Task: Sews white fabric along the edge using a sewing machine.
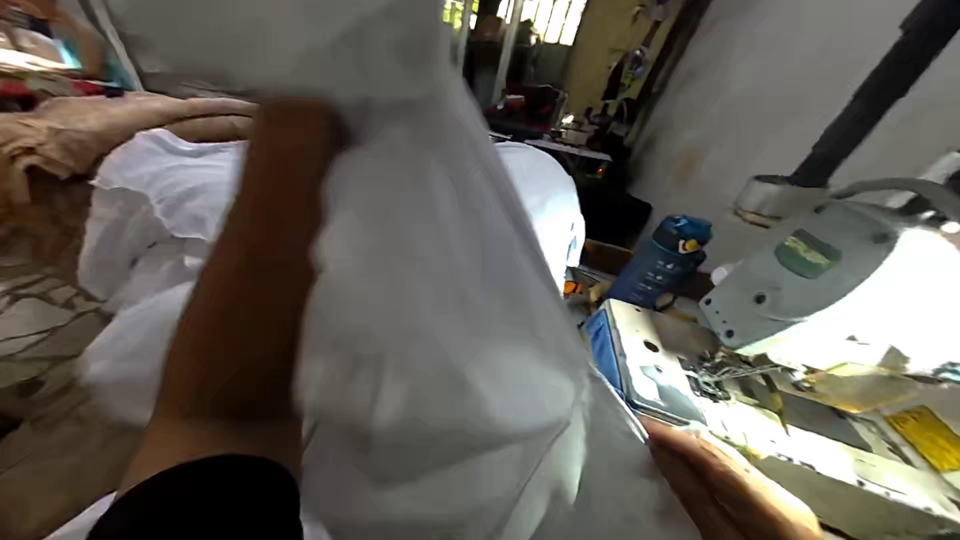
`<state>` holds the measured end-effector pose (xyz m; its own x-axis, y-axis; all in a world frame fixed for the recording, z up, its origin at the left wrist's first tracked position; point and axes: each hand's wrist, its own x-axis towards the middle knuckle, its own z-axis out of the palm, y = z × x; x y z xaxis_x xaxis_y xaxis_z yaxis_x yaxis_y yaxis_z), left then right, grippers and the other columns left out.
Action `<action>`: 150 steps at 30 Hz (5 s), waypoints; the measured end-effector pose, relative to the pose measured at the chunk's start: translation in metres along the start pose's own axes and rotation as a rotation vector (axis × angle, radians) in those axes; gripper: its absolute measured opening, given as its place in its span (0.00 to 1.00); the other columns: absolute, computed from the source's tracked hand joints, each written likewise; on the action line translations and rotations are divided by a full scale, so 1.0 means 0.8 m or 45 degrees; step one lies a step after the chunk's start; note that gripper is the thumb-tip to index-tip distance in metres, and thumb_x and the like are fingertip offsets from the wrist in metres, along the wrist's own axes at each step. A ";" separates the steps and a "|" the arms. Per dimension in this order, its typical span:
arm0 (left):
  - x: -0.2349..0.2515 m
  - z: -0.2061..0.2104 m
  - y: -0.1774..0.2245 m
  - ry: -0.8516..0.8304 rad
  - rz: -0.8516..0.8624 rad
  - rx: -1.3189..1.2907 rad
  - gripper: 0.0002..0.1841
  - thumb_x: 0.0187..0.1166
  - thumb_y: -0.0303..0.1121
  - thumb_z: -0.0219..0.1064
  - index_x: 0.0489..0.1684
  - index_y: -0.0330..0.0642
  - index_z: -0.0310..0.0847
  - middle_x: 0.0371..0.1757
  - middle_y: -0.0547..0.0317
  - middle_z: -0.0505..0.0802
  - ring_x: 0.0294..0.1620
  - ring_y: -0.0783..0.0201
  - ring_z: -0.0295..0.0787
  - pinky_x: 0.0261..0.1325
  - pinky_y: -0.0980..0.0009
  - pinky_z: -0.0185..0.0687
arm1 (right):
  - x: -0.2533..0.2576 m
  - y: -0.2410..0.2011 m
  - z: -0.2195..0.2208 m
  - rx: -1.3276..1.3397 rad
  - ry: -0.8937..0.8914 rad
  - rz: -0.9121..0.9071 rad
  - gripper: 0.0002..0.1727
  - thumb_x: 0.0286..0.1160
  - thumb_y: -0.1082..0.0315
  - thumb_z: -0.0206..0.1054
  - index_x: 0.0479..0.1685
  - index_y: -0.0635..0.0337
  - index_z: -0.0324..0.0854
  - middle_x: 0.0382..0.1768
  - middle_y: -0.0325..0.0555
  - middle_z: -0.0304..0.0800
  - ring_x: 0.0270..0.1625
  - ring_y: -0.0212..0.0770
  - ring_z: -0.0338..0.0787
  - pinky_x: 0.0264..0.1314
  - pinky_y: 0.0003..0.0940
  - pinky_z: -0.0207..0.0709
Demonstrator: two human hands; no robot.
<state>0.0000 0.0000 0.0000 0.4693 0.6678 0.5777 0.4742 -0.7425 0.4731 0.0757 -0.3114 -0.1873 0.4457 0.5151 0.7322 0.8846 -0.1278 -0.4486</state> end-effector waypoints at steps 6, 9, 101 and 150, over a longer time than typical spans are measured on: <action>0.089 0.290 0.001 -0.411 0.576 0.133 0.29 0.94 0.53 0.38 0.90 0.58 0.66 0.89 0.46 0.70 0.92 0.37 0.56 0.87 0.25 0.39 | -0.093 0.060 -0.017 0.477 0.045 0.880 0.06 0.76 0.73 0.68 0.46 0.65 0.84 0.39 0.27 0.91 0.42 0.16 0.87 0.52 0.16 0.83; 0.078 0.285 0.001 -0.414 0.509 0.044 0.29 0.94 0.51 0.43 0.88 0.50 0.67 0.88 0.41 0.71 0.91 0.37 0.59 0.86 0.28 0.45 | -0.105 0.065 -0.036 0.215 -0.202 0.903 0.12 0.75 0.68 0.71 0.40 0.73 0.85 0.30 0.39 0.87 0.34 0.19 0.82 0.44 0.18 0.76; -0.129 0.454 0.188 -0.666 1.275 -0.524 0.22 0.71 0.39 0.75 0.58 0.33 0.87 0.58 0.35 0.92 0.66 0.38 0.87 0.69 0.36 0.76 | -0.083 0.136 -0.021 0.857 0.364 0.869 0.20 0.85 0.71 0.54 0.20 0.62 0.81 0.18 0.31 0.85 0.19 0.17 0.82 0.24 0.14 0.77; -0.147 0.162 0.202 -0.955 2.017 -0.190 0.08 0.75 0.34 0.70 0.31 0.38 0.89 0.25 0.54 0.89 0.31 0.56 0.89 0.33 0.57 0.77 | -0.065 0.140 -0.062 0.127 0.265 0.408 0.15 0.75 0.56 0.67 0.32 0.57 0.93 0.30 0.33 0.90 0.30 0.16 0.83 0.36 0.12 0.76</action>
<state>0.1178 -0.1918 -0.0776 0.6002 -0.7911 0.1175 -0.7832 -0.6112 -0.1144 0.1583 -0.3946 -0.2501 0.7247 0.2782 0.6304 0.6827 -0.1661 -0.7116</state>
